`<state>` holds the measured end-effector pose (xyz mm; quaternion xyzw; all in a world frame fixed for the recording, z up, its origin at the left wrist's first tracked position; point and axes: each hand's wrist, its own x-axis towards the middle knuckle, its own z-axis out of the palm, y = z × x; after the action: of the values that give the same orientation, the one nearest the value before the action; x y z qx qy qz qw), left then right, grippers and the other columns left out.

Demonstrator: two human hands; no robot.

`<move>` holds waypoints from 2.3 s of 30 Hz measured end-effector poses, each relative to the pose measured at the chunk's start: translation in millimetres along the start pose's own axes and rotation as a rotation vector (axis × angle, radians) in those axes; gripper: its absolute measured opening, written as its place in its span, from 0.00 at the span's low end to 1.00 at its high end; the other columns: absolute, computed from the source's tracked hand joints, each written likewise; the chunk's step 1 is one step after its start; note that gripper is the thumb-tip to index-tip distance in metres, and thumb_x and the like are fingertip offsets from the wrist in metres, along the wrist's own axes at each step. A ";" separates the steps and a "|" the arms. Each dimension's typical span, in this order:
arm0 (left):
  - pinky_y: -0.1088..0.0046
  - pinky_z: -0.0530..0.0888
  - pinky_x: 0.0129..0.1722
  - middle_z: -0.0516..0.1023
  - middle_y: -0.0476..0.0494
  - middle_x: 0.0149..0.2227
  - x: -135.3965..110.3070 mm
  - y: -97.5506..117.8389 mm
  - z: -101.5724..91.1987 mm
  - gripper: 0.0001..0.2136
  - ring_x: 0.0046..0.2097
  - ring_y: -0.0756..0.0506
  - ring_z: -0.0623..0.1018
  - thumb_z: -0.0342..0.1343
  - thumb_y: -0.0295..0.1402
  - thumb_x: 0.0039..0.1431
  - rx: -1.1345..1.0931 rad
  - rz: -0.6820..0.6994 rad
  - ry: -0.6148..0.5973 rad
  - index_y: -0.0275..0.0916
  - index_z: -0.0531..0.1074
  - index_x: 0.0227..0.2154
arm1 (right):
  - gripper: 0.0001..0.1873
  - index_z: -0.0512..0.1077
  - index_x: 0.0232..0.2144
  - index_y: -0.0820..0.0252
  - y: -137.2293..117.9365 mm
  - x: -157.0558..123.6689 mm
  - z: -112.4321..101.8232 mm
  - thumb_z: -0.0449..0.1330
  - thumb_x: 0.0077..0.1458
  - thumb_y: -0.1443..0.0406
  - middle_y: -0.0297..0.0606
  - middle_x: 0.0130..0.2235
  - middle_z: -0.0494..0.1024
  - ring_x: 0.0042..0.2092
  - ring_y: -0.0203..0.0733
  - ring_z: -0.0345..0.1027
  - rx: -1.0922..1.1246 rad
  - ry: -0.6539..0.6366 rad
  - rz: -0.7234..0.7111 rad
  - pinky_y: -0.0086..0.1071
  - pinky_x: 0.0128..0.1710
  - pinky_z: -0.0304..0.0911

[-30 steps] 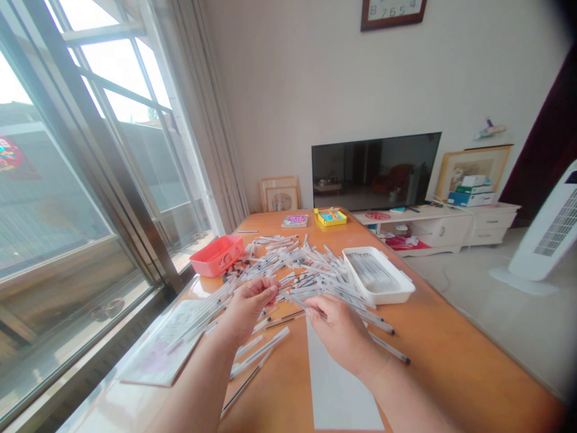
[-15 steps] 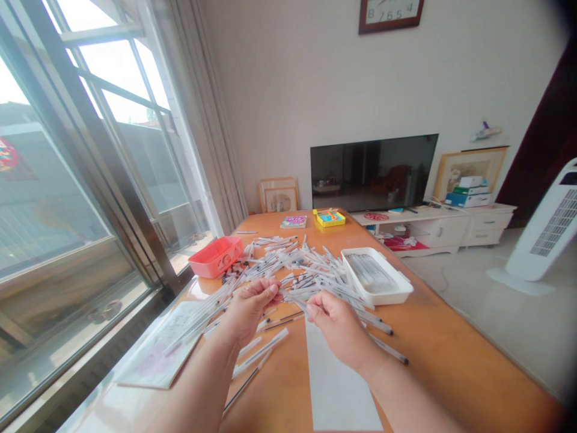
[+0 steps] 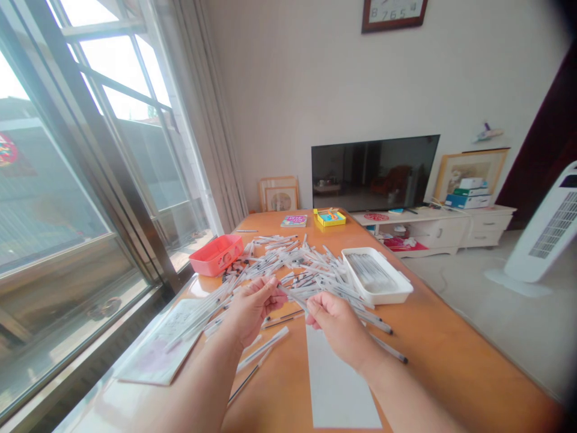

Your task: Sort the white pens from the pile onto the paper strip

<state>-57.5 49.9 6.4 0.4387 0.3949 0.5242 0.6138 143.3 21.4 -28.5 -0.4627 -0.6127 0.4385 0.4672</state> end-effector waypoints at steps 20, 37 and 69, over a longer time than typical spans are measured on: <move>0.75 0.72 0.32 0.79 0.43 0.28 1.9 -5.9 2.6 0.16 0.28 0.51 0.75 0.65 0.45 0.55 0.100 0.029 0.069 0.34 0.75 0.28 | 0.19 0.69 0.29 0.59 -10.3 -3.9 1.5 0.53 0.62 0.50 0.35 0.27 0.75 0.29 0.37 0.67 0.105 -0.012 0.140 0.32 0.33 0.63; 0.67 0.76 0.43 0.80 0.38 0.41 -1.7 -0.7 1.5 0.15 0.39 0.45 0.79 0.64 0.39 0.57 -0.059 -0.015 -0.096 0.37 0.77 0.44 | 0.20 0.69 0.33 0.60 -11.1 -6.3 4.0 0.51 0.64 0.50 0.35 0.26 0.78 0.26 0.35 0.66 0.141 -0.176 0.169 0.30 0.32 0.62; 0.76 0.71 0.37 0.77 0.40 0.42 0.5 -0.4 -9.8 0.14 0.42 0.47 0.75 0.66 0.39 0.55 0.038 -0.004 -0.080 0.37 0.78 0.42 | 0.23 0.70 0.36 0.61 -7.4 -7.0 5.3 0.49 0.65 0.48 0.39 0.27 0.80 0.27 0.36 0.68 0.105 -0.202 0.158 0.32 0.32 0.63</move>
<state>-66.6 51.6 3.0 0.4703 0.3809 0.4975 0.6215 137.9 12.6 -23.4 -0.4377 -0.5946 0.5498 0.3907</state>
